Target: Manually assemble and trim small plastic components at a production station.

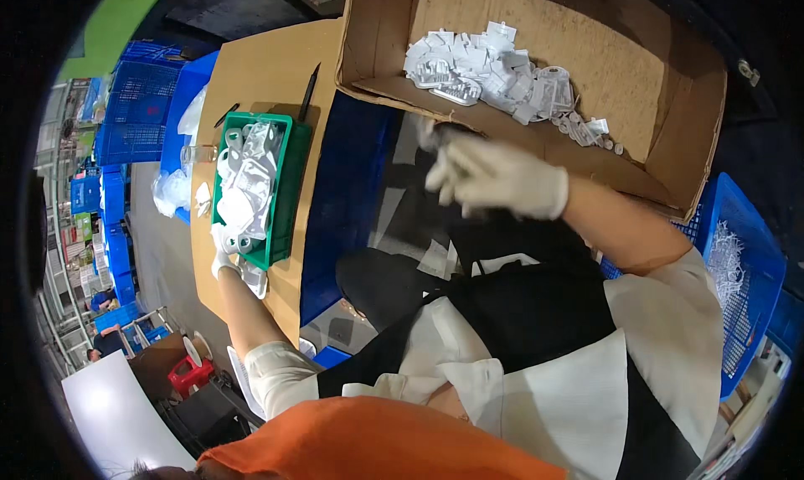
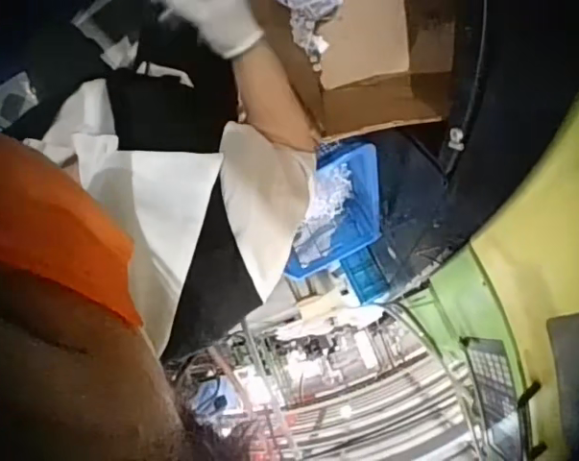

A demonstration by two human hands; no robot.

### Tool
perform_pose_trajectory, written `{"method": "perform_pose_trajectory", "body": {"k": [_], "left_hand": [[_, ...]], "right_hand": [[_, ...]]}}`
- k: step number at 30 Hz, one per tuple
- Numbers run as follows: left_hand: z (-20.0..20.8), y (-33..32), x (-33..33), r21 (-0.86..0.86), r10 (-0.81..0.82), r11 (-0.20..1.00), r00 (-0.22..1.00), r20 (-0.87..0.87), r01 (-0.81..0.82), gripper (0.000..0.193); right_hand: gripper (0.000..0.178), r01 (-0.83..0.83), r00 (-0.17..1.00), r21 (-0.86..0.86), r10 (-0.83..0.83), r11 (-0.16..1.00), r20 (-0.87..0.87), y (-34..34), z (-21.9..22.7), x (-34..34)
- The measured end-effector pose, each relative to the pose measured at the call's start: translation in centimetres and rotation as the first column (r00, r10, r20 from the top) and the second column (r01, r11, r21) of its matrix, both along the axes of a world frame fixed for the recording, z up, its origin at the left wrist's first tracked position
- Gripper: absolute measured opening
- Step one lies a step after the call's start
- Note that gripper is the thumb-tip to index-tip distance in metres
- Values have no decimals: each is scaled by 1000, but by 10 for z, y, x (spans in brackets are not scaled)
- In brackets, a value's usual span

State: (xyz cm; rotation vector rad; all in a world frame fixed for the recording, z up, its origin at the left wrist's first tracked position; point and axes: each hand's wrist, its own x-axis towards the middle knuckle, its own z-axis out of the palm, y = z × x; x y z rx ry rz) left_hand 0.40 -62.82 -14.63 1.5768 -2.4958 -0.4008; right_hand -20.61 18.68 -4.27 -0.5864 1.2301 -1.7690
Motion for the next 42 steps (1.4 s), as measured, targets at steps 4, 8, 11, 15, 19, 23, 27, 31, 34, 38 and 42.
{"method": "perform_pose_trajectory", "body": {"k": [4, 8, 11, 15, 19, 23, 27, 31, 34, 38, 42], "left_hand": [[-18, 165, -69, 665, 624, 717, 617, -480, -208, 54], [23, 195, -40, 618, 591, 763, 596, -544, -192, 56], [43, 233, -12, 492, 454, 861, 631, -629, -128, 57], [73, 357, -9, 358, 156, 920, 688, -708, 160, 43], [71, 450, 39, 392, 81, 881, 732, -677, 265, 37], [46, 515, 68, 589, 336, 753, 599, -727, 292, 36], [37, 541, 63, 739, 512, 630, 588, -627, 239, 36], [51, 546, 48, 670, 346, 649, 645, -682, 360, 34], [50, 550, 32, 626, 303, 618, 591, -747, 475, 31], [51, 567, 34, 727, 451, 450, 572, -686, 518, 34], [79, 588, 19, 764, 501, 91, 634, -590, 639, 43]], "right_hand": [[33, 650, 691, 364, -319, 667, -649, 10, -54, -86], [47, 629, 722, 583, -108, 513, -684, -16, -129, -142], [52, 660, 685, 638, 31, 398, -728, -52, -149, -158], [53, 683, 711, 687, -11, 249, -703, -54, -171, -186], [66, 560, 820, 798, -11, 224, -573, -66, -155, -200], [67, 531, 815, 788, 67, 313, -576, -86, -146, -207], [66, 427, 875, 804, 33, 414, -482, -76, -209, -231], [70, 485, 875, 599, -345, 638, -341, -28, -246, -244], [62, 742, 668, 484, -450, 463, -593, 25, -270, -285], [56, 771, 595, 371, -377, 518, -710, -8, -190, -222], [48, 566, 476, 89, -237, 819, -847, -14, -49, -142]]}}
